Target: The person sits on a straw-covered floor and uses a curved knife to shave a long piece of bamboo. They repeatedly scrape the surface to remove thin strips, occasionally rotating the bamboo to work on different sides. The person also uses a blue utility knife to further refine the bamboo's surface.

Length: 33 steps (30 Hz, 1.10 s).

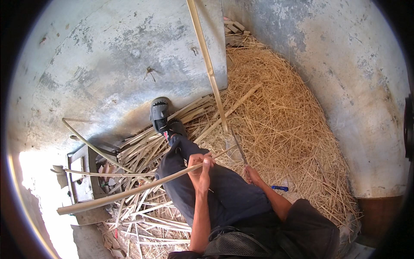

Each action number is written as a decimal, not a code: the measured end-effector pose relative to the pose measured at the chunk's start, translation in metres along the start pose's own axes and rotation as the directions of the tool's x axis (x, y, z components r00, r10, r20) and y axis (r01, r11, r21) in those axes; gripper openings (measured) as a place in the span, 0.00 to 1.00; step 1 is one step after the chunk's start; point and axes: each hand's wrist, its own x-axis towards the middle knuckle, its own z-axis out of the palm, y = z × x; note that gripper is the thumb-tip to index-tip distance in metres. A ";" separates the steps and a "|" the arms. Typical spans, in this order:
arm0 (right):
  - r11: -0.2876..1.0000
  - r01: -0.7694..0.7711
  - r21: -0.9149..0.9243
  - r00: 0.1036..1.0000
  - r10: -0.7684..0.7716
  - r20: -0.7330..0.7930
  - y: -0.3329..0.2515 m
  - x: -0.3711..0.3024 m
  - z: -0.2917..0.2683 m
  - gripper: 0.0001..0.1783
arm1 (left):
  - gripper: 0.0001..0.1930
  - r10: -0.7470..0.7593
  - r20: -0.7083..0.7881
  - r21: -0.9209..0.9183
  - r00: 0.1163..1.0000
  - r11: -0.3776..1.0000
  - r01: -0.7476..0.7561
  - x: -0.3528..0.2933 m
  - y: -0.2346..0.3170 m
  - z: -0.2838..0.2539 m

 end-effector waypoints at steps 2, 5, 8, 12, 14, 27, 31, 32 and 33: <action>0.998 0.055 -0.023 0.998 -0.056 -0.039 -0.004 0.001 0.001 0.28 | 0.10 -0.044 0.009 -0.023 0.999 0.999 0.044 -0.003 -0.003 -0.002; 0.981 0.188 -0.053 0.977 -0.192 -0.092 -0.023 -0.005 0.011 0.28 | 0.12 0.007 -0.056 0.009 0.998 1.000 -0.007 -0.002 -0.009 -0.001; 0.960 0.278 0.011 0.958 -0.277 -0.077 -0.037 -0.002 0.022 0.28 | 0.12 0.041 -0.067 -0.029 0.997 0.999 -0.043 0.001 -0.016 -0.005; 0.957 0.139 -0.256 0.978 -0.173 -0.116 -0.006 0.036 0.004 0.27 | 0.11 0.064 -0.088 -0.042 0.994 0.997 -0.068 0.008 -0.016 0.003; 0.966 -0.014 -0.259 0.986 -0.029 -0.164 0.007 0.042 0.002 0.27 | 0.11 0.075 -0.128 -0.054 0.989 0.995 -0.082 0.009 -0.019 0.002; 0.958 0.241 0.158 0.966 -0.253 0.060 -0.047 0.006 0.019 0.23 | 0.18 0.014 -0.043 -0.068 0.999 0.998 -0.017 -0.001 -0.017 -0.011; 0.993 -0.112 -0.023 0.990 0.110 -0.091 0.006 0.037 0.005 0.26 | 0.20 0.029 -0.065 0.100 0.997 0.995 -0.023 -0.003 -0.021 -0.005; 0.996 -0.017 -0.092 0.990 0.004 -0.138 0.007 0.043 0.006 0.27 | 0.20 0.036 -0.067 0.174 0.997 0.985 -0.023 -0.003 -0.023 -0.007; 0.984 0.060 -0.170 0.979 -0.091 -0.182 0.006 0.039 0.007 0.27 | 0.21 0.045 -0.061 0.151 0.997 0.988 -0.035 -0.006 -0.025 -0.007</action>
